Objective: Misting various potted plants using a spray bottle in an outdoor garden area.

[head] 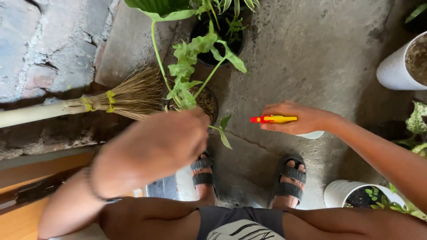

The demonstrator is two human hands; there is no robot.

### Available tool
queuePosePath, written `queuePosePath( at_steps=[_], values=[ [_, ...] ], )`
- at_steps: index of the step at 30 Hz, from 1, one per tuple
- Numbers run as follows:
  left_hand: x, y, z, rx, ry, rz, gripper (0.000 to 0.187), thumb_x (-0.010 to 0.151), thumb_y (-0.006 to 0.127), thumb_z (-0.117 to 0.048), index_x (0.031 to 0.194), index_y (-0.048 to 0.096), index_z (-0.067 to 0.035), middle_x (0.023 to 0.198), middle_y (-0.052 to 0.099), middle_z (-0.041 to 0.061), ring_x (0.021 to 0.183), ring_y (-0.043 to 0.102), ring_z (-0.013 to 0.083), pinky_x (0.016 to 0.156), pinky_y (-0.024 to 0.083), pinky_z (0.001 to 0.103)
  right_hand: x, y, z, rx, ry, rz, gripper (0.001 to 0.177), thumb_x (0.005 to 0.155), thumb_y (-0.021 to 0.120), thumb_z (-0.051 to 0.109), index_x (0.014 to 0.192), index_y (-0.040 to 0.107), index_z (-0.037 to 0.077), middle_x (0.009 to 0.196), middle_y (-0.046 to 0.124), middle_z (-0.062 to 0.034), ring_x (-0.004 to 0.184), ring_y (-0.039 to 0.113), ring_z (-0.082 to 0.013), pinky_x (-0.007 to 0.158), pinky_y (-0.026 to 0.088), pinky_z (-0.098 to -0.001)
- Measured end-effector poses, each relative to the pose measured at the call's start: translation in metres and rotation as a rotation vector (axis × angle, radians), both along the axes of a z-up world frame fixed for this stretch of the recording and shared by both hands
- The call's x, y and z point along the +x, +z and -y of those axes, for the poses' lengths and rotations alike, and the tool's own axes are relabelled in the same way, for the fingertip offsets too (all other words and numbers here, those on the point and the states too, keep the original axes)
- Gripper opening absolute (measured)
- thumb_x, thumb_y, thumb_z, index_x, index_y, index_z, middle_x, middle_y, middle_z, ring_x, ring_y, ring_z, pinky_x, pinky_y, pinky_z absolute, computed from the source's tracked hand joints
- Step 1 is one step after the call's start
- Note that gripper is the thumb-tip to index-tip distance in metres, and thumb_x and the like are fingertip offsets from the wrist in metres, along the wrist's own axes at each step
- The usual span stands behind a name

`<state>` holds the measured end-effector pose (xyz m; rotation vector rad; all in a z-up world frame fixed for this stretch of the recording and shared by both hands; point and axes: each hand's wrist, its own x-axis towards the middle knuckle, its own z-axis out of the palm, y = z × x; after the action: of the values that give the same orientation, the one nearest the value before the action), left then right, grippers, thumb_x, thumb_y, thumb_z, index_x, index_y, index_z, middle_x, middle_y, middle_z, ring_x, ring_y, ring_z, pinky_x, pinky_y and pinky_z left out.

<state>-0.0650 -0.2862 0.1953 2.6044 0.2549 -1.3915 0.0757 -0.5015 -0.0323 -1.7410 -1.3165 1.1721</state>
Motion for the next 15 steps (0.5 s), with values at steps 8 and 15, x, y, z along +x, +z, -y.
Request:
queuePosePath(
  at_steps=[8,15],
  values=[
    [-0.031,-0.176,0.005,0.291,-0.578,0.136,0.036,0.101,0.058,-0.002,0.137,0.057,0.002,0.149,0.049,0.019,0.129,0.059,0.0288,0.084,0.064,0.033,0.003,0.000,0.006,0.054,-0.049,-0.046,0.032,0.101,0.062,0.033,0.095,0.074,0.004,0.076,0.069,-0.0145,0.071,0.073,-0.0297,0.071,0.055,-0.0410],
    [-0.061,-0.234,-0.009,0.325,-0.572,0.492,0.016,0.094,0.069,-0.010,0.109,0.072,-0.003,0.118,0.062,0.013,0.098,0.072,0.0213,0.062,0.065,0.027,0.003,0.003,0.001,0.074,-0.041,-0.036,0.032,0.099,0.064,0.035,0.098,0.076,0.006,0.080,0.070,-0.0111,0.070,0.073,-0.0254,0.068,0.053,-0.0377]
  ],
)
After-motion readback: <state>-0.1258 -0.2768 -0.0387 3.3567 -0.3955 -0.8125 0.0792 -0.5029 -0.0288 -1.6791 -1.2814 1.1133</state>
